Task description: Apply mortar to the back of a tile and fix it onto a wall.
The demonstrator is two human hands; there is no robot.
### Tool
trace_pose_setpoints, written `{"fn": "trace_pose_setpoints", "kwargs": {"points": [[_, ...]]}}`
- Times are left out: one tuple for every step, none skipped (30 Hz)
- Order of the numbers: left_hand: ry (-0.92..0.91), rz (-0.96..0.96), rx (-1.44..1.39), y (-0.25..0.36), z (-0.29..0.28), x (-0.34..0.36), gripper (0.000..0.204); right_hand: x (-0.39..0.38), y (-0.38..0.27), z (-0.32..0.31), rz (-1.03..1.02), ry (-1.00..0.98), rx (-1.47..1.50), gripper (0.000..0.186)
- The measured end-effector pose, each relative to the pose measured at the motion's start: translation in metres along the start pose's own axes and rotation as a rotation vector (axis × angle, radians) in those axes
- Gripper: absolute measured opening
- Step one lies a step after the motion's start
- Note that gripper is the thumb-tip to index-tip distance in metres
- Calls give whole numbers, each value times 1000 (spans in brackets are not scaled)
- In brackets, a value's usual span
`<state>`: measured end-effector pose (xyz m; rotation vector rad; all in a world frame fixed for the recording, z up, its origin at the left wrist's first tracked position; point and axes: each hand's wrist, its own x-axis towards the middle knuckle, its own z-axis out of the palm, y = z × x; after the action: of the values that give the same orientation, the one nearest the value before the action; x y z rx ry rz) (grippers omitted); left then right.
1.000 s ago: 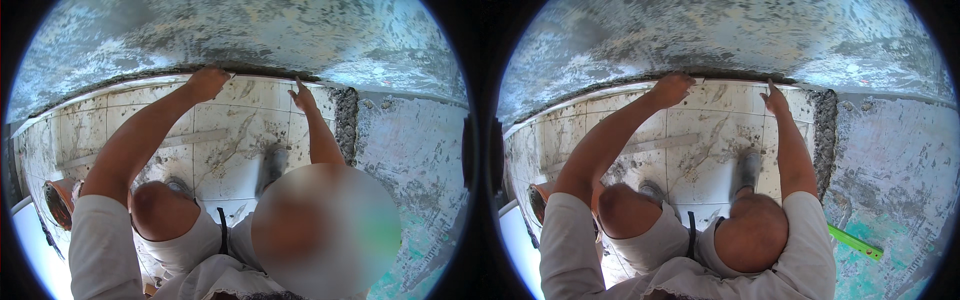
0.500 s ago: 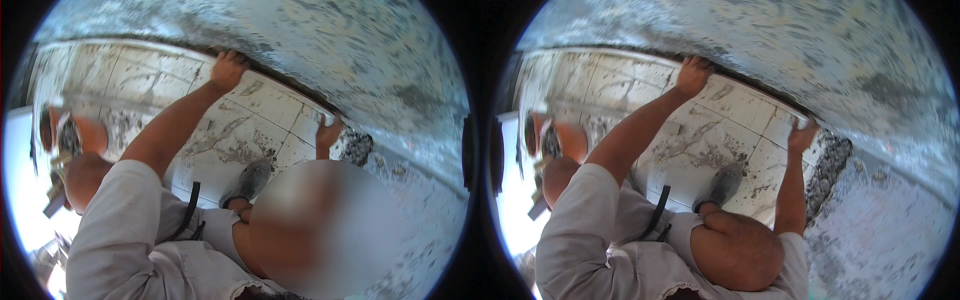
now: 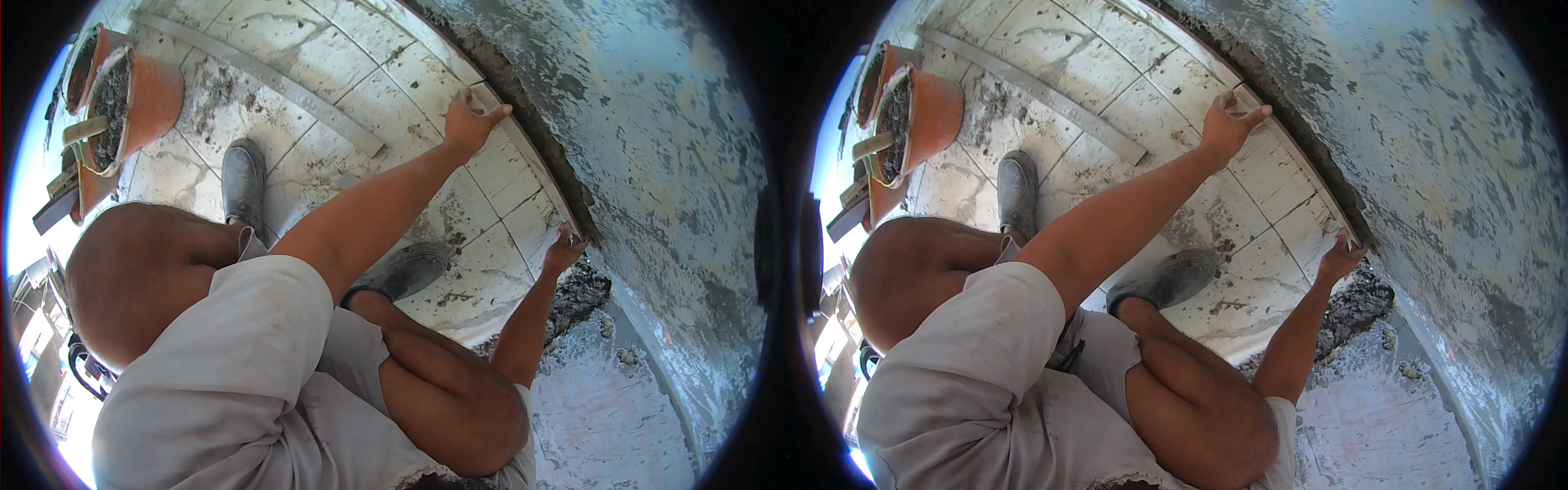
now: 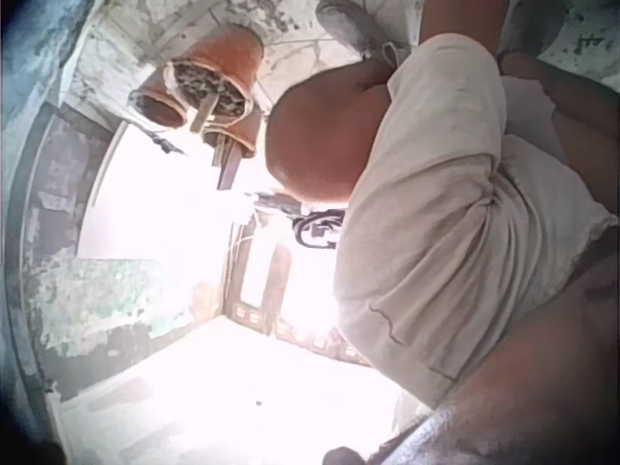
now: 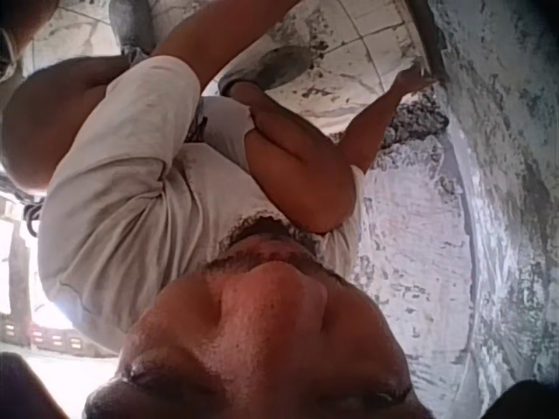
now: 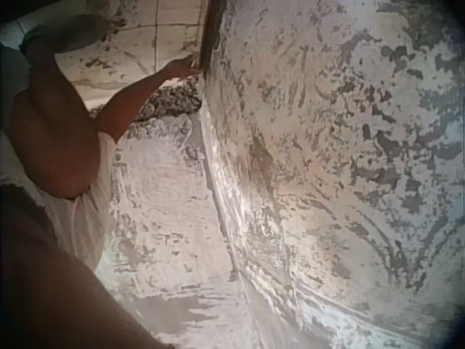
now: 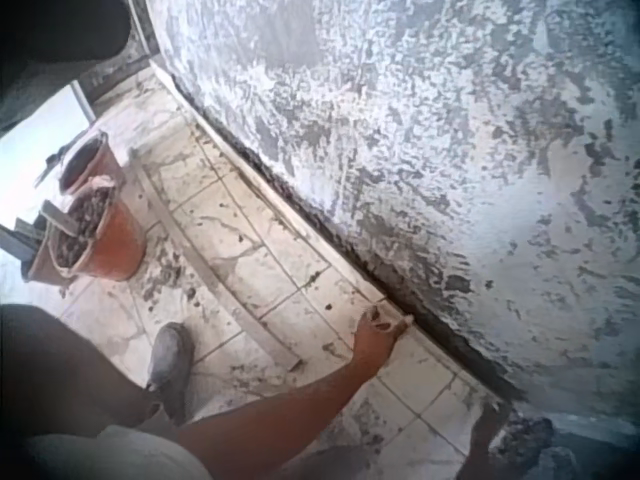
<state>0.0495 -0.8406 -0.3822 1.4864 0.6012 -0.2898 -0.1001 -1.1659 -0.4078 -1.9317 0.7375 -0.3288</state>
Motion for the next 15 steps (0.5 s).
{"fn": "trace_pose_setpoints", "kwargs": {"points": [[4, -13, -9, 4, -1, 0, 103, -2, -4, 1, 0, -8, -14, 55], [19, -29, -34, 7, -1, 0, 103, -4, -8, 3, -9, -14, -24, 55], [34, -43, -56, 11, -1, 0, 103, -5, -12, 5, -17, -19, -33, 55], [30, -53, -61, 15, 0, -2, 103, -3, -11, 2, -15, -18, -44, 55], [39, -66, -51, 20, 1, -3, 101, 0, -10, -2, 16, -19, -31, 55], [49, -78, -39, 23, 2, -5, 98, 3, -8, -6, 49, -19, -17, 54], [46, -84, -39, 22, 3, -4, 98, 5, -7, -6, 53, -18, -23, 54], [48, -132, -126, 22, 4, -1, 96, 7, -5, -5, 15, -25, -50, 55], [50, -179, -213, 21, 5, 1, 94, 8, -4, -4, -24, -33, -78, 56], [43, -183, -208, 25, 8, 0, 94, 9, -3, -6, -32, -22, -103, 57], [50, -171, -160, 30, 12, -1, 94, 9, -3, -8, -26, -14, -105, 57], [56, -158, -113, 34, 15, -3, 93, 10, -3, -11, -30, -12, -105, 57], [59, -160, -111, 30, 15, 0, 93, 10, -5, -7, -37, -21, -102, 57], [143, -99, -50, 28, 17, 2, 87, 9, -7, -4, -35, -25, -102, 57], [226, -37, 12, 26, 18, 4, 81, 9, -10, -1, -56, -33, -102, 56]]}}
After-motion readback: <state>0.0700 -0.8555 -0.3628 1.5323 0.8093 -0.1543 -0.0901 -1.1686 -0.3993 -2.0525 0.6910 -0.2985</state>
